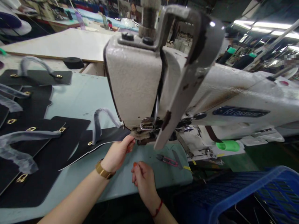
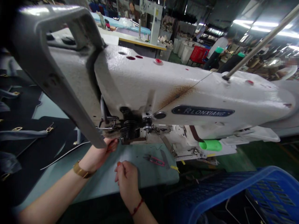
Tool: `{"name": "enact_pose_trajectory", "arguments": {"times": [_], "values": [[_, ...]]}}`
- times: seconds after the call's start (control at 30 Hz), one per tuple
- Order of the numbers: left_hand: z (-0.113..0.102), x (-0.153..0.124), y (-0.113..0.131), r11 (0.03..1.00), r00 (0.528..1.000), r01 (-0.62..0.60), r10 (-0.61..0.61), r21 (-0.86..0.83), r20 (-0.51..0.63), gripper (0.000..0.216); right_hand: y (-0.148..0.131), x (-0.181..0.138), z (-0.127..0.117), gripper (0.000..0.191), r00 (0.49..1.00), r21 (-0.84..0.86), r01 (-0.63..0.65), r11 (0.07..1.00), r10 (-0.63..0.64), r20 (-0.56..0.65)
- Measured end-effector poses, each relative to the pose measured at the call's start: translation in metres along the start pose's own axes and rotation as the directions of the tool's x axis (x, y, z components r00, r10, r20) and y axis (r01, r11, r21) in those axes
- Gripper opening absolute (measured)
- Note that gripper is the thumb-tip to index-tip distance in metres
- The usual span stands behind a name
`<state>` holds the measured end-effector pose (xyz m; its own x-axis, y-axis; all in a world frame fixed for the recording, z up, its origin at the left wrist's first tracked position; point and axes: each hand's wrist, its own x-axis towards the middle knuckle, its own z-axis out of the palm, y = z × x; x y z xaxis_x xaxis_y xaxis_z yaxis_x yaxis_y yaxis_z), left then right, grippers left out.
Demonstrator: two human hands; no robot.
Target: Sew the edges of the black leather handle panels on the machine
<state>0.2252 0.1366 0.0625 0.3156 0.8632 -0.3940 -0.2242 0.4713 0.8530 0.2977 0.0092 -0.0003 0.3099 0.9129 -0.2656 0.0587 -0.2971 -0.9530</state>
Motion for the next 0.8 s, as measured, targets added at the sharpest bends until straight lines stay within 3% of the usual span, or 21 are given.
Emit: {"name": "enact_pose_trajectory", "arguments": {"times": [0.43, 0.8], "values": [[0.009, 0.004, -0.005, 0.992, 0.998, -0.048, 0.042, -0.116, -0.052, 0.035, 0.001, 0.000, -0.001, 0.041, 1.000, -0.064, 0.019, 0.998, -0.018, 0.016], [0.029, 0.003, -0.014, 0.981, 0.962, -0.126, 0.084, -0.148, -0.262, 0.031, 0.006, 0.003, -0.003, 0.039, 0.997, -0.071, 0.073, 0.995, -0.072, 0.026]]}}
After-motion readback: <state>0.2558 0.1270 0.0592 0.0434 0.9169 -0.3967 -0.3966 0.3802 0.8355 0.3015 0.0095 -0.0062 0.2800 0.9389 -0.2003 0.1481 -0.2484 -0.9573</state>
